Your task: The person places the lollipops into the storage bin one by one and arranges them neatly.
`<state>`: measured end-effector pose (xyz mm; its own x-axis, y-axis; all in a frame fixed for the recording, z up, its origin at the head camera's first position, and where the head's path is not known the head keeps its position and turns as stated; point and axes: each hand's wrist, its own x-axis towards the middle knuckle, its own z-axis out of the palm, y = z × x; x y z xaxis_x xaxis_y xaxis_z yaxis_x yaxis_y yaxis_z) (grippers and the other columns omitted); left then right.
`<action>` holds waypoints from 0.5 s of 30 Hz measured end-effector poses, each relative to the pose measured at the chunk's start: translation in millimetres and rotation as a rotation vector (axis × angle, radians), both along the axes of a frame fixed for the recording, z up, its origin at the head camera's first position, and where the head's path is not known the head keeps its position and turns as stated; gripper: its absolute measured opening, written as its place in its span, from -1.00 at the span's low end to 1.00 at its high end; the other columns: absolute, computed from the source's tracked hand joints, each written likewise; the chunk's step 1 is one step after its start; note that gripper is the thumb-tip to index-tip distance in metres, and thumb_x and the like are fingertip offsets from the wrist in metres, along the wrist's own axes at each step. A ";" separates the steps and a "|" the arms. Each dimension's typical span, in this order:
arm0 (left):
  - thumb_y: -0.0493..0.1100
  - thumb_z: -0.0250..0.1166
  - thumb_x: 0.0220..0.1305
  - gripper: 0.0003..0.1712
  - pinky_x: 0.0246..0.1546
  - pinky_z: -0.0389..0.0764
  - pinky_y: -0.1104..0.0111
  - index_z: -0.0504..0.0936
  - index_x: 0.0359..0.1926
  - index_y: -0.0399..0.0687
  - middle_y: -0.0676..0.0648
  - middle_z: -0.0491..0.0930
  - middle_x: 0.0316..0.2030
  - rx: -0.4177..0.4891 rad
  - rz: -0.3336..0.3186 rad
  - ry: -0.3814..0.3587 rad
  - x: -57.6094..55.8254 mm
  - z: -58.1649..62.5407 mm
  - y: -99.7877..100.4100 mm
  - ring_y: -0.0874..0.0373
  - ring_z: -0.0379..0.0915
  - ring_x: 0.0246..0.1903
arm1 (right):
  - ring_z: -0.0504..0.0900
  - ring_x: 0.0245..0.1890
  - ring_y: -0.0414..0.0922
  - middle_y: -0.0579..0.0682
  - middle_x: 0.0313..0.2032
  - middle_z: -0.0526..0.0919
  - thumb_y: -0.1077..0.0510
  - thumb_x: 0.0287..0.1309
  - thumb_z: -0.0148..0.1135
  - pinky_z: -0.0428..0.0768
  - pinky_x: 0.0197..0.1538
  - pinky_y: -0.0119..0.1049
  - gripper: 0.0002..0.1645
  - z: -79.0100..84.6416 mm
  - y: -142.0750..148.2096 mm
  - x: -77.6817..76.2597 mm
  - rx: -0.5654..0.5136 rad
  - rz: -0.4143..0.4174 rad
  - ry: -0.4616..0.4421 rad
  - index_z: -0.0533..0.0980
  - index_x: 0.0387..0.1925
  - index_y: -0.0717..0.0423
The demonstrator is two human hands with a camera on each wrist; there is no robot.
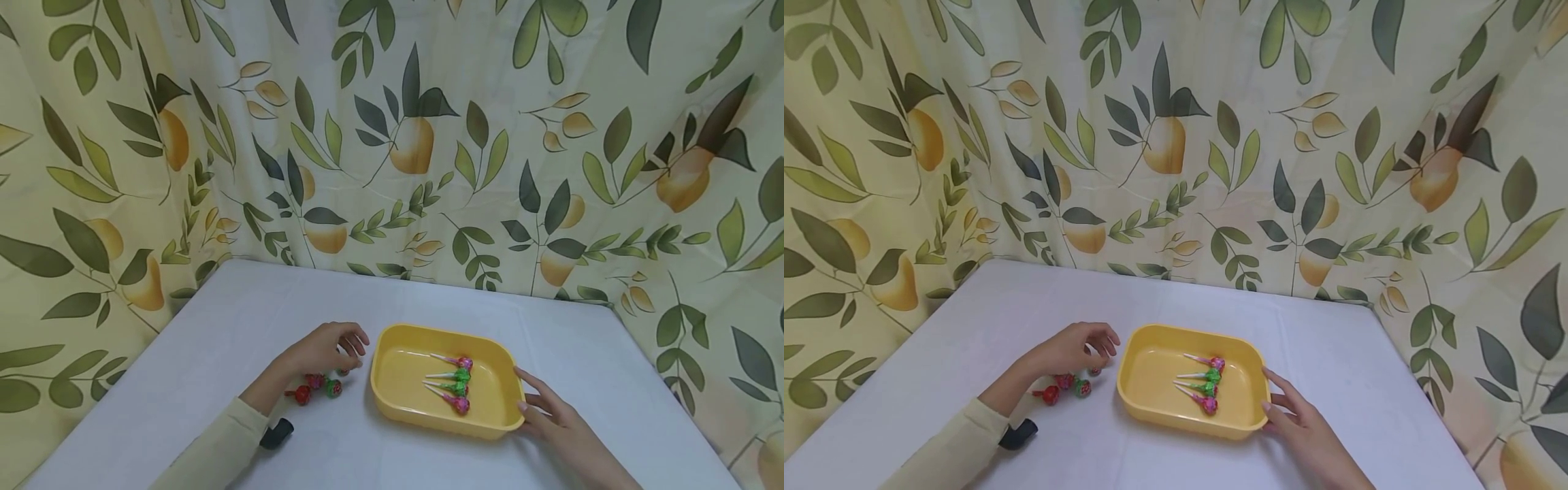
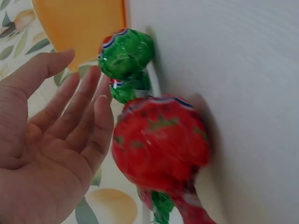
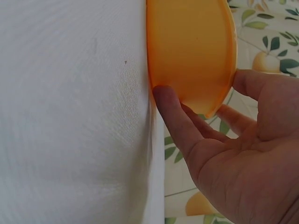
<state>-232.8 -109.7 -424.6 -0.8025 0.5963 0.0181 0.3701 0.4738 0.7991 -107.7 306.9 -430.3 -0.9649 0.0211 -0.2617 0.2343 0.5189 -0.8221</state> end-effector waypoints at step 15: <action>-0.44 0.56 0.09 -0.65 -0.07 0.66 0.22 0.71 -0.11 -0.13 0.03 0.65 -0.21 -0.076 0.012 0.007 -1.2 -9.7 -19.4 0.07 0.59 -0.14 | 0.60 0.17 0.08 0.29 0.32 0.44 -0.16 0.45 0.23 0.64 0.11 -0.02 -0.13 0.6 0.8 0.5 -0.021 0.002 -0.002 0.11 0.61 -0.10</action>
